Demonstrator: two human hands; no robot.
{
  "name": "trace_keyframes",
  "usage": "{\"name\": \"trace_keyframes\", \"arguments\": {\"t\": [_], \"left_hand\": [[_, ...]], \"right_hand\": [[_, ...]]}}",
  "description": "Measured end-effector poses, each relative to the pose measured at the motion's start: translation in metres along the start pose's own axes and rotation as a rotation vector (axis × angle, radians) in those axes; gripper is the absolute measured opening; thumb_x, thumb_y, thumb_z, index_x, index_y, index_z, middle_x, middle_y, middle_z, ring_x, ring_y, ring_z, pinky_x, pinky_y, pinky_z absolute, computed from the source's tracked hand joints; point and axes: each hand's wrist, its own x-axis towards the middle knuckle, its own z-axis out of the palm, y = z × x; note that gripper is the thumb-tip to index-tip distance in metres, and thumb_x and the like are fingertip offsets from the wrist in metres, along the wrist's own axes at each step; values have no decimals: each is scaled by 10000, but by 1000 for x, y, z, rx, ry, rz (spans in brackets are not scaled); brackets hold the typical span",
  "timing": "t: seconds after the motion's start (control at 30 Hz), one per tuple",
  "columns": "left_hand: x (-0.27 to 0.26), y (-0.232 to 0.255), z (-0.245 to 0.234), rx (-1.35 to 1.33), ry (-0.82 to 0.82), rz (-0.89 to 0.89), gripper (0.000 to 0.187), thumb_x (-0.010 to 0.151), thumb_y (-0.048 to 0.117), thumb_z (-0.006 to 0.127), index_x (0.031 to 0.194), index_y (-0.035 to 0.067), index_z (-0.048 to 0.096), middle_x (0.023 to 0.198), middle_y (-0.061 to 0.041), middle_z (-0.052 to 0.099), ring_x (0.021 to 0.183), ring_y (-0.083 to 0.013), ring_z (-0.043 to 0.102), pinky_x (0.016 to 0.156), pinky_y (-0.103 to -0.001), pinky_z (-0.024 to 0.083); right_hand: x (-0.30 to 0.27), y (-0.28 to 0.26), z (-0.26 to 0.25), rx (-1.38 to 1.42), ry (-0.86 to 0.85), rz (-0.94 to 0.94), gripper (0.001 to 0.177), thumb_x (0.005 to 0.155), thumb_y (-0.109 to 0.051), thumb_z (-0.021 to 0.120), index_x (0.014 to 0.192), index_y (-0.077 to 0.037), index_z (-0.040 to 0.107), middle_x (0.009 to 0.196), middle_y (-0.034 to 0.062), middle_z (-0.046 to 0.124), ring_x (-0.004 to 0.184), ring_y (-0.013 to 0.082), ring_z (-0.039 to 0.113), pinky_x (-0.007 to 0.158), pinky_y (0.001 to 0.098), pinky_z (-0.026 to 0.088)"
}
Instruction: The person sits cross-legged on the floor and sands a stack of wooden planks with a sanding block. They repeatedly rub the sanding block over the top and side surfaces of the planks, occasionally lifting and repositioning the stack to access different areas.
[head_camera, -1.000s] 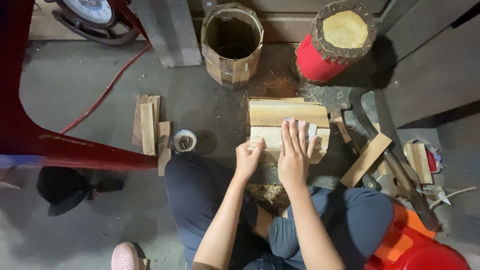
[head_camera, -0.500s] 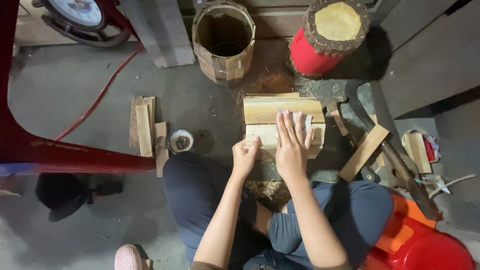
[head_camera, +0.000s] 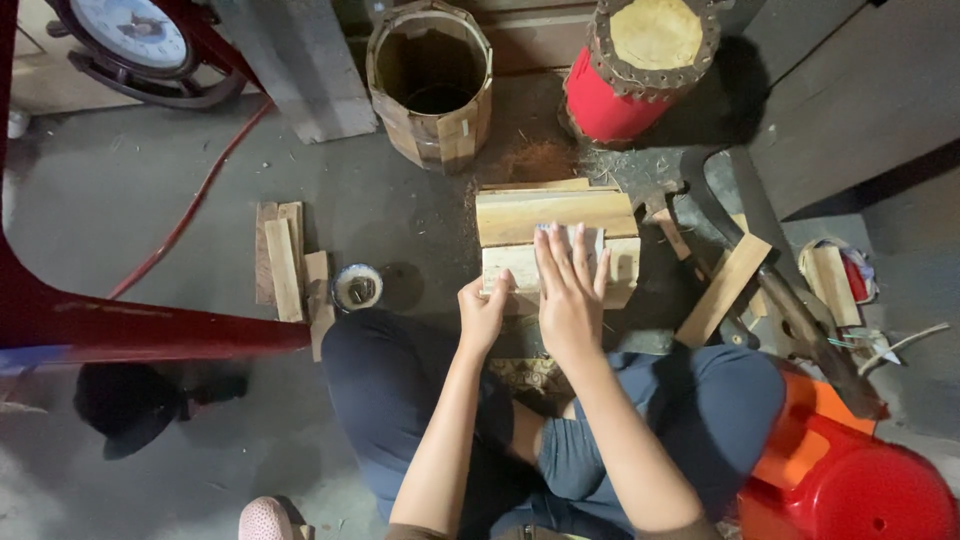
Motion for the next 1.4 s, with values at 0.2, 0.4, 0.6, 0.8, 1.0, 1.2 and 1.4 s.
{"name": "trace_keyframes", "arguments": {"t": [0.2, 0.4, 0.6, 0.8, 1.0, 1.2, 1.4], "left_hand": [[-2, 1, 3, 4, 2, 4, 317, 972, 242, 679, 695, 92, 712, 517, -14, 491, 563, -104, 428, 527, -281, 373], [-1, -7, 2, 4, -8, 9, 324, 980, 254, 683, 706, 84, 713, 524, -34, 525, 578, -117, 453, 552, -293, 401], [-1, -8, 0, -7, -14, -27, 315, 988, 247, 676, 718, 92, 720, 526, -56, 599, 576, -107, 521, 576, -293, 453], [-6, 7, -1, 29, -14, -40, 321, 1000, 280, 667, 751, 87, 730, 579, -101, 666, 599, -139, 606, 607, -327, 495], [-16, 35, -18, 147, -41, -67, 345, 1052, 335, 534, 994, 55, 727, 883, -217, 716, 895, -289, 665, 790, -451, 514], [-2, 97, -27, 89, -13, -170, 563, 1097, 477, 321, 1189, 64, 693, 1181, -282, 676, 1214, -457, 596, 1022, -574, 451], [14, 92, -18, 150, -61, -167, 492, 1105, 388, 391, 1308, 33, 664, 1307, -289, 638, 1307, -472, 527, 1101, -608, 386]], "right_hand": [[7, 3, -2, 3, -9, 14, 606, 1008, -90, 551, 1581, -210, 396, 1661, 69, 328, 1564, 317, 127, 1220, 602, -16], [-1, 6, 1, 78, 3, 38, 590, 1009, -68, 514, 1568, -227, 413, 1668, 46, 302, 1562, 293, 119, 1222, 590, -22], [3, 70, -29, 98, 218, 225, 497, 1087, -112, 472, 1575, -199, 434, 1643, 112, 360, 1528, 360, 227, 1211, 598, 36], [24, 101, -29, 276, 170, 457, 445, 1114, -230, 443, 1556, -271, 439, 1546, 143, 477, 1392, 416, 451, 1151, 593, 317], [26, 90, -18, 343, 38, 620, 446, 1109, -392, 415, 1498, -191, 499, 1371, 251, 602, 1270, 468, 559, 1071, 587, 430], [18, 94, -18, 349, 52, 623, 504, 1089, -372, 451, 1409, 2, 556, 1280, 339, 621, 1220, 528, 564, 1047, 616, 425], [24, 73, -43, 396, 97, 615, 498, 1062, -325, 486, 1360, 62, 588, 1258, 364, 626, 1224, 529, 559, 1058, 610, 419]]}}
